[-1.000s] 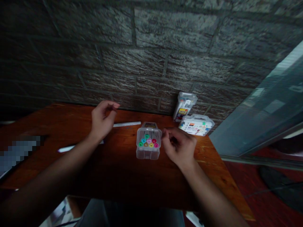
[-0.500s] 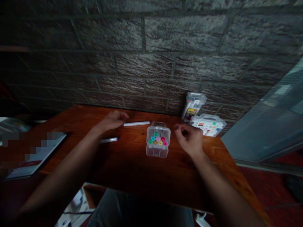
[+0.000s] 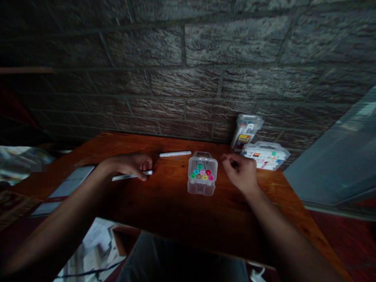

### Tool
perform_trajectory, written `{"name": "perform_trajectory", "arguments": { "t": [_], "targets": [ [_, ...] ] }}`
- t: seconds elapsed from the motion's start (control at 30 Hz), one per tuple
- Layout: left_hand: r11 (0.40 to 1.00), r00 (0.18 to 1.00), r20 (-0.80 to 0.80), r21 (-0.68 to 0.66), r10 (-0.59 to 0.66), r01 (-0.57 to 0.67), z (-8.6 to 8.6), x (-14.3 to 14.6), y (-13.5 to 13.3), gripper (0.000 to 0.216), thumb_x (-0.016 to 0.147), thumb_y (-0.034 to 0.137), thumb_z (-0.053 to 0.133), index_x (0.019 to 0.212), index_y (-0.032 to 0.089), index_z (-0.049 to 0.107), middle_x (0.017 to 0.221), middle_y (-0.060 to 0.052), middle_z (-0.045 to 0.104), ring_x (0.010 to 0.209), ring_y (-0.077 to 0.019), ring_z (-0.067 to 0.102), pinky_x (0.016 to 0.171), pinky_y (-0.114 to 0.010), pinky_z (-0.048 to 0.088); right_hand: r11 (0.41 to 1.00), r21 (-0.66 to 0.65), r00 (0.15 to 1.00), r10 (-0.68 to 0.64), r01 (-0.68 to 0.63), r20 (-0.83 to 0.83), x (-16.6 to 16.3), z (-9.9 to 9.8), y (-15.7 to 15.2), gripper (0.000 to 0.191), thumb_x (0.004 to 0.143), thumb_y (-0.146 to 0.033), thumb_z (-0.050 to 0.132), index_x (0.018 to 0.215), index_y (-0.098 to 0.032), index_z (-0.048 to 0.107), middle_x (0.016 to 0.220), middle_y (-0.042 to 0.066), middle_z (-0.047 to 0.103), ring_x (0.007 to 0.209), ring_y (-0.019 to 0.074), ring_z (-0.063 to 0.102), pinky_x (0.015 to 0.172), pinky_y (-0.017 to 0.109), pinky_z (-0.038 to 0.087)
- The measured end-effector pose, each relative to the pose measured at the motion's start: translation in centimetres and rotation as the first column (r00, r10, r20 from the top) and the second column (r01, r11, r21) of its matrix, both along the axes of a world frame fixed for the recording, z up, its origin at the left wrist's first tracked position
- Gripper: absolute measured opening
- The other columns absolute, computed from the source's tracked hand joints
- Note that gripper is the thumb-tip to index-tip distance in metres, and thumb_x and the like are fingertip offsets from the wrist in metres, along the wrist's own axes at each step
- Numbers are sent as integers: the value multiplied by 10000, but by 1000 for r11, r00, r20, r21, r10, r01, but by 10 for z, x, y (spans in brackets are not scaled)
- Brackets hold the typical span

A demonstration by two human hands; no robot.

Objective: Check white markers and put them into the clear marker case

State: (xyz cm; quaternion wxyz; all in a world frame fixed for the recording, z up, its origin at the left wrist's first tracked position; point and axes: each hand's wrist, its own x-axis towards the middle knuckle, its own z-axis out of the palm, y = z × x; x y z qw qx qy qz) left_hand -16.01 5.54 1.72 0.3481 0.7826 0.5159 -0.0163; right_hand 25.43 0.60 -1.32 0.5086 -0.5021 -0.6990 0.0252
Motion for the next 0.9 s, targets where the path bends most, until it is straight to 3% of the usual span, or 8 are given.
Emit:
{"name": "perform_trajectory", "arguments": {
  "t": [0.17,0.33,0.43,0.5,0.6,0.67,0.77,0.9],
  "targets": [
    [1000,999,52,7,-8,7,2,0,-8,318,681,425,773,856,170,701,806,-33,707,757,-208,629,656,-274,463,1000,-12,1000,7,-8,-23,1,-1,0,333,909,-365,655,652,-170,738,470,-8,561,416,124,443,445,274,310],
    [995,966,244,77,-81,64,40,23,-22,335,896,494,685,967,168,707,889,-23,694,831,-175,621,762,-255,499,1000,-12,997,21,-22,-73,-1,0,-1,342,914,-377,664,649,-176,740,493,-2,588,444,131,478,469,267,344],
    [999,773,634,47,-18,-16,70,49,-32,278,901,423,785,974,158,741,864,-23,691,790,-143,633,727,-220,532,999,8,991,36,-36,-125,-2,2,-3,385,943,-433,663,668,-182,758,483,-7,565,453,137,485,468,263,347],
    [996,542,838,-29,68,-80,84,71,-35,261,836,345,869,972,147,767,899,-37,727,801,-132,679,739,-205,578,998,31,985,52,-47,-164,-1,5,-7,414,989,-483,624,773,-178,803,527,8,603,484,156,530,482,268,382],
    [988,225,966,-102,127,-117,92,108,-34,313,726,254,954,957,130,784,927,-58,779,808,-152,741,753,-245,656,994,79,973,97,-82,-207,-2,9,-16,493,1072,-530,485,999,-178,823,616,33,652,580,197,622,532,292,464],
    [983,76,988,-125,136,-137,88,130,-30,324,680,219,983,908,121,774,880,-46,786,765,-147,752,730,-255,683,988,107,969,130,-109,-212,-6,12,-22,523,1085,-558,437,1172,-186,795,667,34,675,592,199,632,544,304,489],
    [971,-43,986,-169,164,-167,73,155,-24,345,667,188,993,919,113,770,864,-42,796,795,-151,776,767,-262,700,960,171,912,266,-222,-313,-15,17,-30,508,1067,-529,527,1453,-220,644,816,37,718,649,186,651,566,297,512],
    [959,-117,974,-212,192,-190,49,169,-23,367,672,186,996,951,127,765,862,-18,800,796,-139,783,768,-263,710,948,177,893,311,-266,-325,-24,21,-34,509,975,-321,747,1467,-288,620,935,25,750,696,156,661,590,267,522]
  ]
}}
